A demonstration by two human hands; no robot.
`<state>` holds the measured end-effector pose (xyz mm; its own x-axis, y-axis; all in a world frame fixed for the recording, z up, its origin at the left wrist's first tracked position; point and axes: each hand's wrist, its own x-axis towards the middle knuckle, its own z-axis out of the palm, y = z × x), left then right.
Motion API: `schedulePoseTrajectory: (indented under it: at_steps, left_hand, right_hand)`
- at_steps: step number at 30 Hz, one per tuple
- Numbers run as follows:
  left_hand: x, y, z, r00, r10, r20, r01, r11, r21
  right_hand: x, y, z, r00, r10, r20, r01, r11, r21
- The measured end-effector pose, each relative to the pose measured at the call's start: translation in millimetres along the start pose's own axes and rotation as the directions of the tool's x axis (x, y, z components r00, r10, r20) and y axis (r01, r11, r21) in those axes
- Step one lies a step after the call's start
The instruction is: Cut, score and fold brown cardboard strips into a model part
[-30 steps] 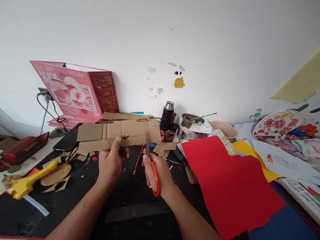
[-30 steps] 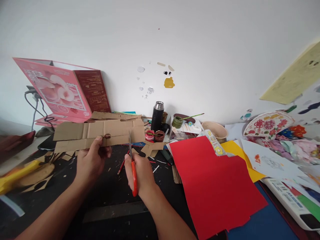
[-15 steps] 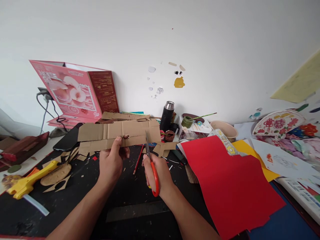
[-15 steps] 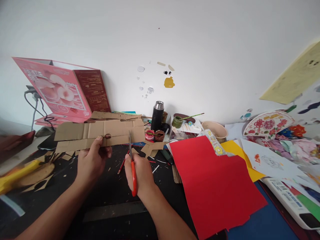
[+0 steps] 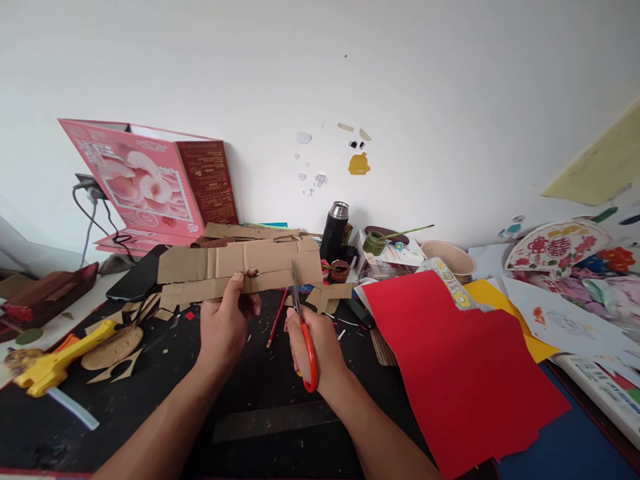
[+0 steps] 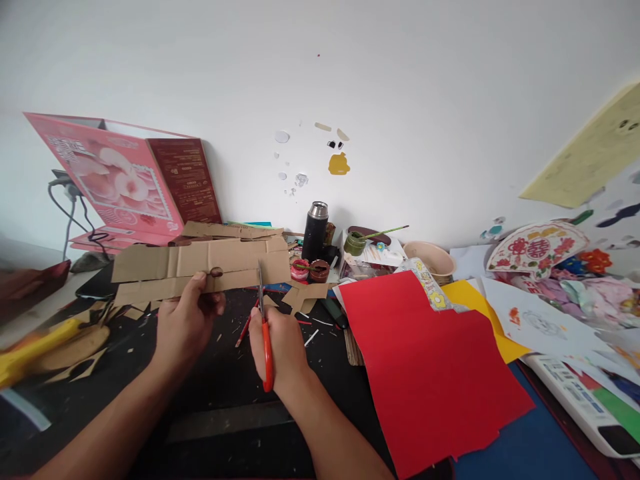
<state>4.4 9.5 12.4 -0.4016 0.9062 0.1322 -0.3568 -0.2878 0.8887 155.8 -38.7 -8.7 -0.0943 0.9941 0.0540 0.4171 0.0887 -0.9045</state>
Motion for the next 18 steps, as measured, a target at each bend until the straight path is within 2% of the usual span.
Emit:
schedulePoseTrajectory:
  at_steps: [18]
  left_hand:
    - [0.5, 0.9, 1.5, 1.0, -0.001, -0.013, 0.0, 0.999, -0.037]
  right_hand:
    - [-1.5, -2.0, 1.3, 1.0, 0.029, -0.004, -0.029, 0.998, 0.047]
